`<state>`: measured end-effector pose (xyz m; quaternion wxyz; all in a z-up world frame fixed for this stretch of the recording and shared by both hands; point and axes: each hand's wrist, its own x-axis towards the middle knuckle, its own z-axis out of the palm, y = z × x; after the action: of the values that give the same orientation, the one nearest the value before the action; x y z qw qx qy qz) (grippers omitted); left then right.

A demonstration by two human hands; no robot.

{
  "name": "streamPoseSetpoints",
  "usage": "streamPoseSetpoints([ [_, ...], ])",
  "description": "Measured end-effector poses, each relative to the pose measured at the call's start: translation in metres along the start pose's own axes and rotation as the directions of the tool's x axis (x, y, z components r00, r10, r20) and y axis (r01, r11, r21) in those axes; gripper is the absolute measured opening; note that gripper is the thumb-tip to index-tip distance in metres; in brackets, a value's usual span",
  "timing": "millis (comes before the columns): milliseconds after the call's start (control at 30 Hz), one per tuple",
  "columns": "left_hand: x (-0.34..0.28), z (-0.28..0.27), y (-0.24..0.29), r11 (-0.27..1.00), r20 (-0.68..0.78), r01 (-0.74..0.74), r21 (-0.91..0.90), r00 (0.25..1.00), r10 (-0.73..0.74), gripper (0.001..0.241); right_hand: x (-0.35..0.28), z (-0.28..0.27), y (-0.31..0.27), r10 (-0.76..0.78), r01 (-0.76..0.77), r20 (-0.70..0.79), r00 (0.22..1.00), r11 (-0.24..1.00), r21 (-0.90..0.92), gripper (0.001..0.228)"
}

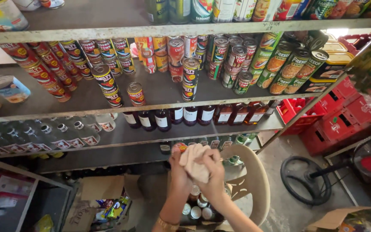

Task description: Wiping dust off canned goods with a cloth and organizing them on grocery store shelves.

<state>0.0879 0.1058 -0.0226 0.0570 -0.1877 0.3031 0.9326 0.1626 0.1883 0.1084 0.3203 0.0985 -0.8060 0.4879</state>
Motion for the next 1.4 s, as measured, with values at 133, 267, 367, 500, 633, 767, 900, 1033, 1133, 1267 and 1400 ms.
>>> streamPoseSetpoints([
  [133,-0.028,0.023,0.036,0.998,-0.051,-0.027,-0.064,0.998,0.024,0.052,-0.001,-0.007,0.008,-0.041,0.044,0.099,0.994,0.999,-0.02,0.036],
  [267,-0.019,-0.003,0.016,1.0,-0.016,0.002,-0.03,1.0,-0.002,0.055,0.004,-0.017,0.013,0.017,-0.009,0.095,0.995,0.996,-0.087,0.036],
  [367,-0.018,-0.012,0.007,0.998,0.135,0.032,-0.061,0.991,-0.023,0.059,0.003,-0.02,-0.006,-0.015,0.043,0.136,0.991,0.977,-0.21,0.039],
  [500,-0.043,0.025,0.038,0.998,-0.027,0.056,-0.029,0.998,-0.057,0.051,-0.002,-0.031,-0.006,-0.088,0.181,0.349,0.933,0.952,-0.246,0.042],
  [633,-0.043,0.025,0.029,0.995,-0.118,0.1,0.017,0.988,-0.097,0.055,0.002,-0.041,0.011,-0.049,0.144,0.351,0.935,0.957,-0.25,0.036],
  [767,-0.042,0.015,0.005,0.987,-0.161,-0.004,0.16,0.987,0.03,0.059,0.001,-0.036,0.005,0.025,0.046,0.176,0.984,0.922,-0.384,0.035],
  [900,-0.054,0.022,0.024,0.921,-0.151,-0.007,0.389,0.986,0.072,0.059,-0.007,-0.037,-0.007,-0.105,0.235,0.381,0.919,0.921,-0.312,0.045],
  [1033,-0.042,0.021,0.017,0.976,-0.238,0.049,0.214,0.971,0.004,0.055,-0.008,-0.045,0.008,0.059,0.125,0.468,0.882,0.927,-0.352,0.046],
  [1133,-0.033,0.013,0.01,0.993,-0.181,-0.002,0.122,0.983,0.024,0.051,-0.004,-0.044,0.029,0.133,0.047,0.393,0.91,0.908,-0.416,0.042],
  [1267,-0.056,0.033,0.026,0.911,-0.22,0.04,0.411,0.974,0.056,0.051,-0.011,-0.035,0.012,0.015,0.08,0.212,0.977,0.899,-0.431,0.043],
  [1400,-0.043,0.027,0.025,0.947,-0.137,-0.067,0.313,0.984,0.115,0.052,-0.027,-0.025,0.029,-0.095,0.221,0.355,0.93,0.916,-0.335,0.048],
])
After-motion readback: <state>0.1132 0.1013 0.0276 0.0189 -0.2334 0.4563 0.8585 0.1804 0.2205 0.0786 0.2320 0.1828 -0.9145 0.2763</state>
